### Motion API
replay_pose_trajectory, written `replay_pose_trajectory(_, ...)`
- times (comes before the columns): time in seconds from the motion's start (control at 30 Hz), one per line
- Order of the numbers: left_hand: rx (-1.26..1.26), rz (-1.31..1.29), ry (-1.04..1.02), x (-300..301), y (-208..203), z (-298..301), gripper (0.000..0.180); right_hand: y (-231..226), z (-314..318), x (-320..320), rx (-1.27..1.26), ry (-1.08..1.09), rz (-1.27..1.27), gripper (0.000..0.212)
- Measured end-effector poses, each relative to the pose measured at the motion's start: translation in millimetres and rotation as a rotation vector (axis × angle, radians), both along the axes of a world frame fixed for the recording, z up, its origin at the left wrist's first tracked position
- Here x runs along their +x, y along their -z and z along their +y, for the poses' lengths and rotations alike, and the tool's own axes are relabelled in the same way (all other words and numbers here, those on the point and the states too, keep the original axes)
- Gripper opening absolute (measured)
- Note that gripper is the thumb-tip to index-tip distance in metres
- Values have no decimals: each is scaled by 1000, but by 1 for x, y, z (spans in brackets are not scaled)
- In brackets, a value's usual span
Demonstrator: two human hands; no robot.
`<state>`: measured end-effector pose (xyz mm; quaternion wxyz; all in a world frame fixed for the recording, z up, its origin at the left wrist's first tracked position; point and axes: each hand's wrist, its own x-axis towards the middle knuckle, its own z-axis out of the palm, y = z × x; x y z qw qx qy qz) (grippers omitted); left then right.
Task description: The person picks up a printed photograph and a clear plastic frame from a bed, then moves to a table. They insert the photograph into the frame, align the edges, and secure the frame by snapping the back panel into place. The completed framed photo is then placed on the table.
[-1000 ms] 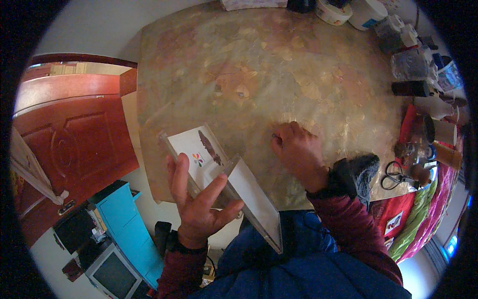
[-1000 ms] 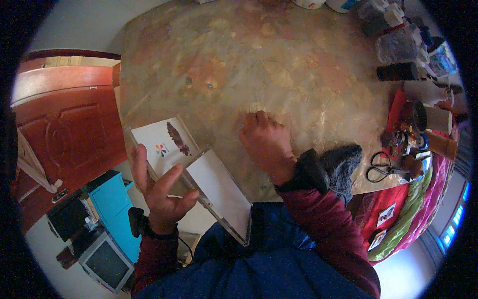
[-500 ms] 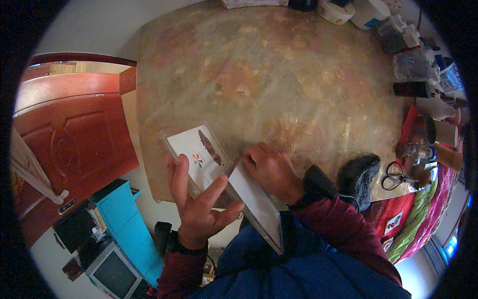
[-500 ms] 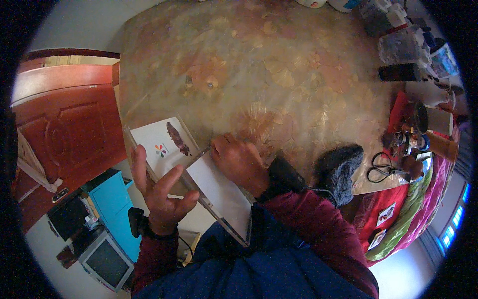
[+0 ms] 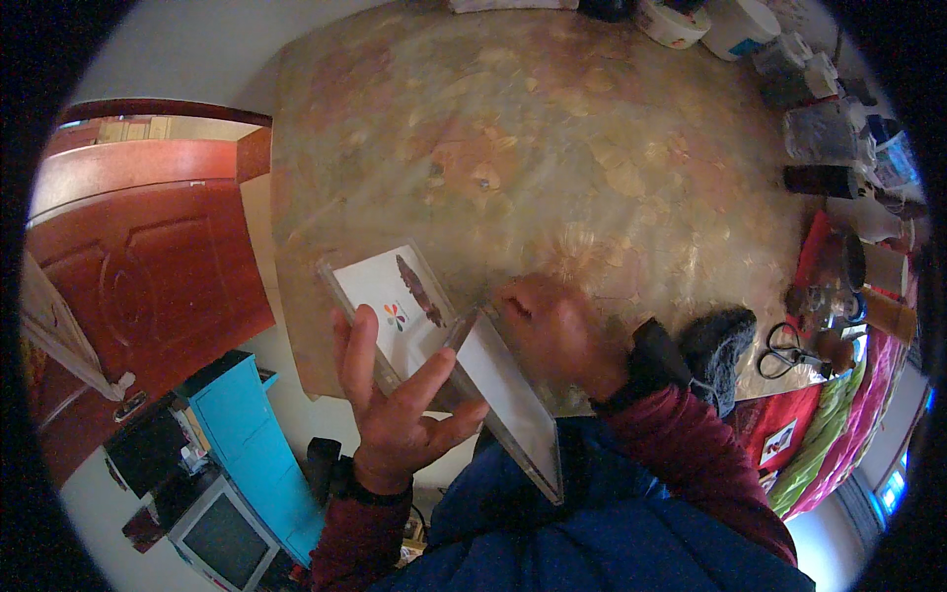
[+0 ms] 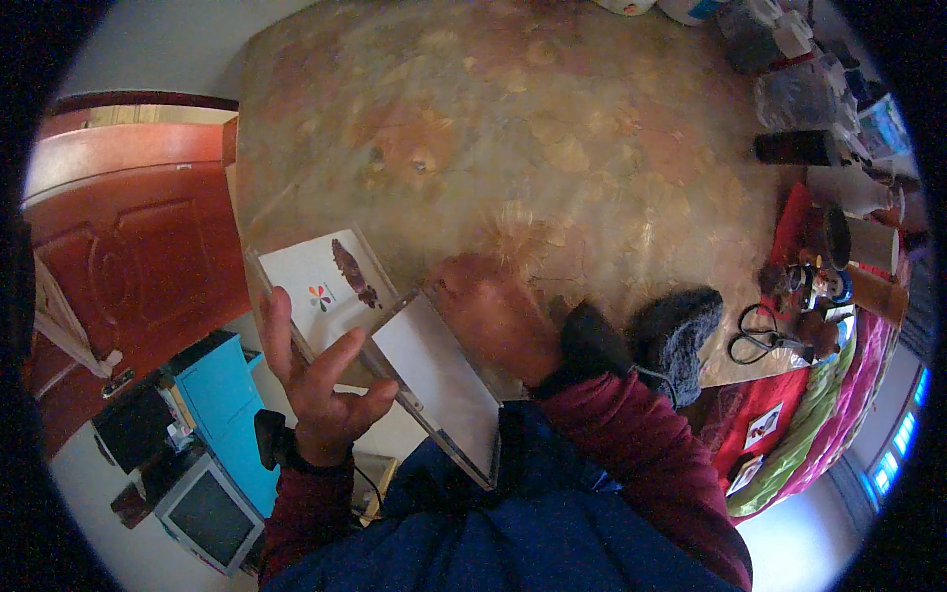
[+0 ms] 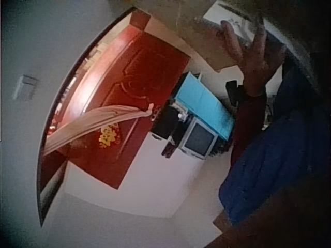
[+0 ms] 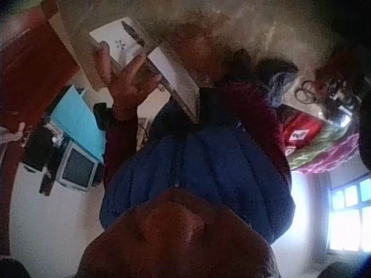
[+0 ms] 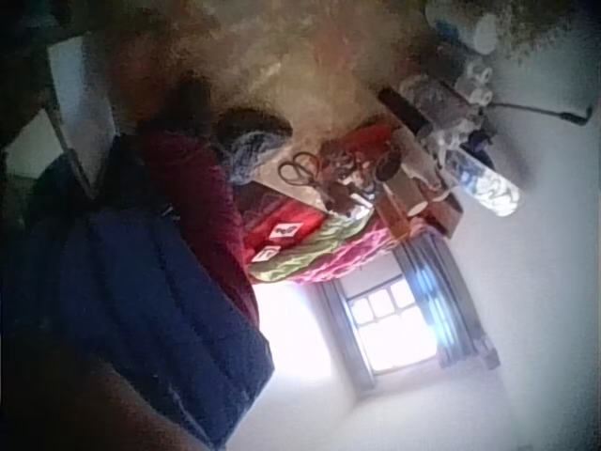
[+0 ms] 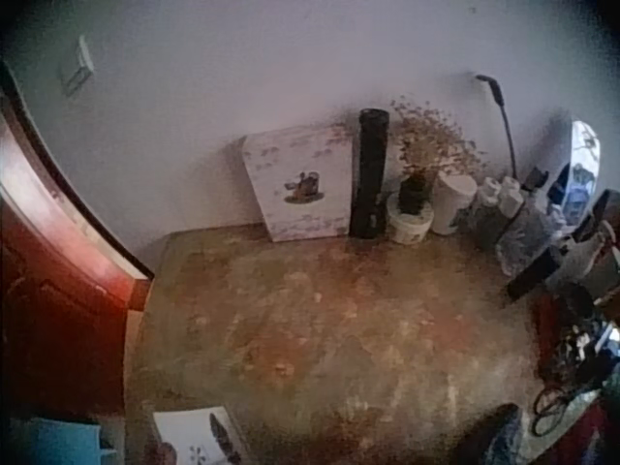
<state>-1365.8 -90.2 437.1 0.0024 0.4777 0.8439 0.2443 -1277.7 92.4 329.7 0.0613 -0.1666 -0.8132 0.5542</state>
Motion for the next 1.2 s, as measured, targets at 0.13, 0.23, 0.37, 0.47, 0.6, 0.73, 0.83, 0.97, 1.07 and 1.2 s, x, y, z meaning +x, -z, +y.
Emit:
replay_pose_trajectory(0.13,7,-9,-2,0,1,-1,53,5,33,-18,126,89,63,13)
replay_pose_trajectory(0.23,-3,-3,-10,1,1,-1,52,12,51,-42,288,125,34,15)
replay_pose_trajectory(0.37,-10,8,-22,1,0,0,53,24,64,-77,504,105,148,18)
replay_pose_trajectory(0.47,-10,9,-20,1,-1,0,54,34,69,-96,589,17,115,16)
replay_pose_trajectory(0.6,8,-4,-19,1,0,0,53,37,73,-112,655,-120,163,12)
replay_pose_trajectory(0.73,28,-11,-20,1,2,1,54,21,70,-103,520,-64,85,9)
replay_pose_trajectory(0.83,18,-7,-17,1,1,1,54,8,66,-75,128,-114,113,7)
replay_pose_trajectory(0.97,12,-4,-11,0,0,1,54,5,41,-35,52,-168,59,12)
replay_pose_trajectory(1.07,14,-12,-5,0,-1,1,54,9,27,-18,154,-180,130,12)
replay_pose_trajectory(1.2,32,-20,6,-1,-1,2,55,12,18,-11,307,-170,112,9)
